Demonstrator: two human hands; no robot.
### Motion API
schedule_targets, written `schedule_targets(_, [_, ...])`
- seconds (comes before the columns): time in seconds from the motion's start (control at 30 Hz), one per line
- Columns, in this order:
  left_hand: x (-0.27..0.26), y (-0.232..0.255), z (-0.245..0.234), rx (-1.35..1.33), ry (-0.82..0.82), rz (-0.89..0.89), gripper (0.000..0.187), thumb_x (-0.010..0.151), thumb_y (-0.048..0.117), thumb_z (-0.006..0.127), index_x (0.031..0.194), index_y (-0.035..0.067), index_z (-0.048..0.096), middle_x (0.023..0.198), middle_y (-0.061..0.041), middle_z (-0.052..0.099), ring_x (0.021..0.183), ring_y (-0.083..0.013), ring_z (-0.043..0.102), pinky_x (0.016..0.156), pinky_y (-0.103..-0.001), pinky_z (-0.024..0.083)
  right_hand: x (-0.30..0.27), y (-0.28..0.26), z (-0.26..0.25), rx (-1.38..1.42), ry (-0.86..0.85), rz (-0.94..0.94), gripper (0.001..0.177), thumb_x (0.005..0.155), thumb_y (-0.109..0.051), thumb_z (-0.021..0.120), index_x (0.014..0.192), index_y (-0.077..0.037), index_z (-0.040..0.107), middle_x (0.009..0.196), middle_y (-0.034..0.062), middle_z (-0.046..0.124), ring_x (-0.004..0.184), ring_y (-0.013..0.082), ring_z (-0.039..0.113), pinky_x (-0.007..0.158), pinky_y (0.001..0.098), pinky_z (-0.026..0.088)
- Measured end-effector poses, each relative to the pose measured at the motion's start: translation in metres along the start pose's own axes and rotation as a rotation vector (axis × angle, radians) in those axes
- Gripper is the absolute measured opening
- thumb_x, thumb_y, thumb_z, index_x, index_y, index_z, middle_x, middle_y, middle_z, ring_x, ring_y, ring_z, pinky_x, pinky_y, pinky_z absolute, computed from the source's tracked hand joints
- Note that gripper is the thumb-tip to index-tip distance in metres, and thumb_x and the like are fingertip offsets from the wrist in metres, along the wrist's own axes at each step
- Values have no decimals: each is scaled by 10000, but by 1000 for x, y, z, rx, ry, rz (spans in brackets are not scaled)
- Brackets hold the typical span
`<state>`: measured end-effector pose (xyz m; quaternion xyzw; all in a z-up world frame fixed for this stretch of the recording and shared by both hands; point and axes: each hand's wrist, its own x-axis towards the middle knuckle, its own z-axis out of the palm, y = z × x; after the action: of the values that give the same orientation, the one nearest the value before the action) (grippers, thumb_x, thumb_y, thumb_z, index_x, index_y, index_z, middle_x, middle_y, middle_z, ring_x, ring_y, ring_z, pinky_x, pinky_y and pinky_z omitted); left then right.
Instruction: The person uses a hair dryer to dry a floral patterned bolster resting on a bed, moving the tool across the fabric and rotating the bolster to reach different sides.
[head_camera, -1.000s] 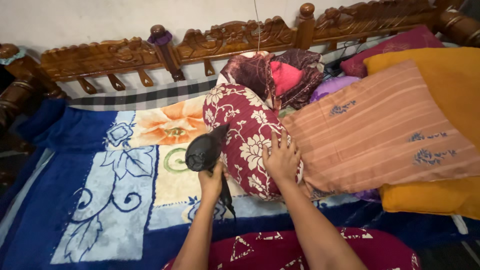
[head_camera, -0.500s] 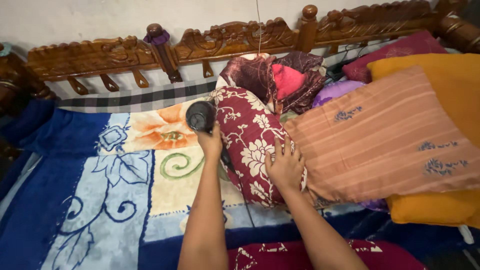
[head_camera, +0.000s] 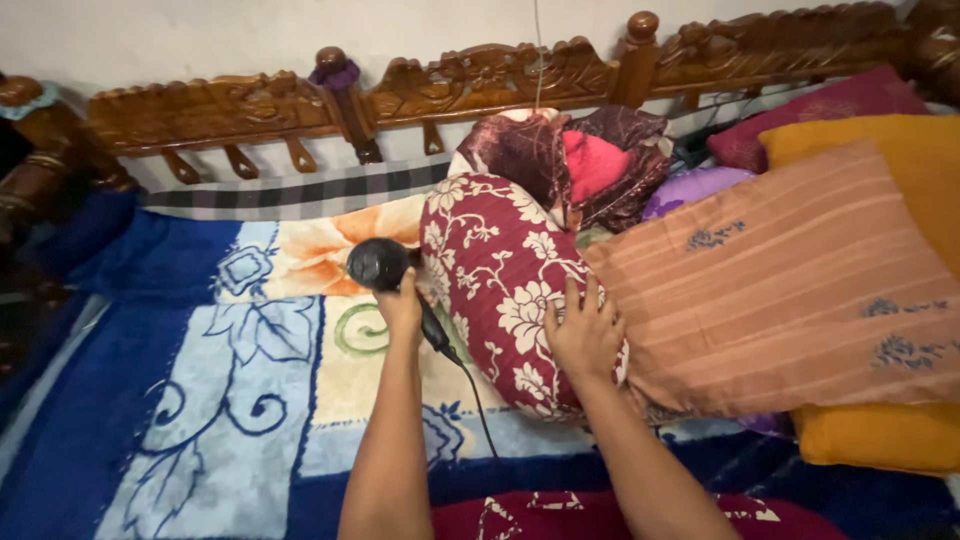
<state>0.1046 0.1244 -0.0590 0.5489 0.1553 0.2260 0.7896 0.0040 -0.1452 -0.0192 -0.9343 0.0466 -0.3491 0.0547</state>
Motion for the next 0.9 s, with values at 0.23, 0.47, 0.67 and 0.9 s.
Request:
schedule_targets(0.23, [-86, 18, -10, -240, -50, 10, 203, 924, 188, 635, 1023, 51, 521, 624, -83, 582, 459, -197, 590, 435, -342, 522, -1, -3, -5, -29, -12, 29, 553, 864, -481, 588, 1343, -209, 642, 1438, 107, 575, 1215, 377, 568, 936, 574, 464])
schedule_targets(0.47, [-165, 42, 54, -129, -252, -103, 208, 953, 188, 692, 959, -12, 635, 646, -34, 592, 484, -127, 573, 446, -274, 467, -2, 0, -5, 28, -51, 35, 549, 911, -481, 565, 1375, -193, 627, 1496, 110, 545, 1237, 390, 555, 976, 586, 446])
schedule_targets(0.67, [-160, 42, 71, 35, -257, 60, 207, 956, 153, 716, 909, -31, 636, 611, -30, 601, 470, -117, 571, 434, -278, 455, 1, -1, -4, 38, -112, 61, 575, 926, -497, 551, 1416, -199, 591, 1505, 109, 520, 1302, 399, 506, 1017, 601, 415])
schedule_targets(0.9, [-141, 36, 84, 336, -201, 211, 404, 909, 253, 736, 1142, -26, 560, 685, -109, 698, 502, -162, 659, 503, -327, 517, 0, 0, -6, 42, -104, 47, 574, 930, -499, 553, 1409, -187, 606, 1514, 109, 523, 1300, 390, 511, 1002, 593, 420])
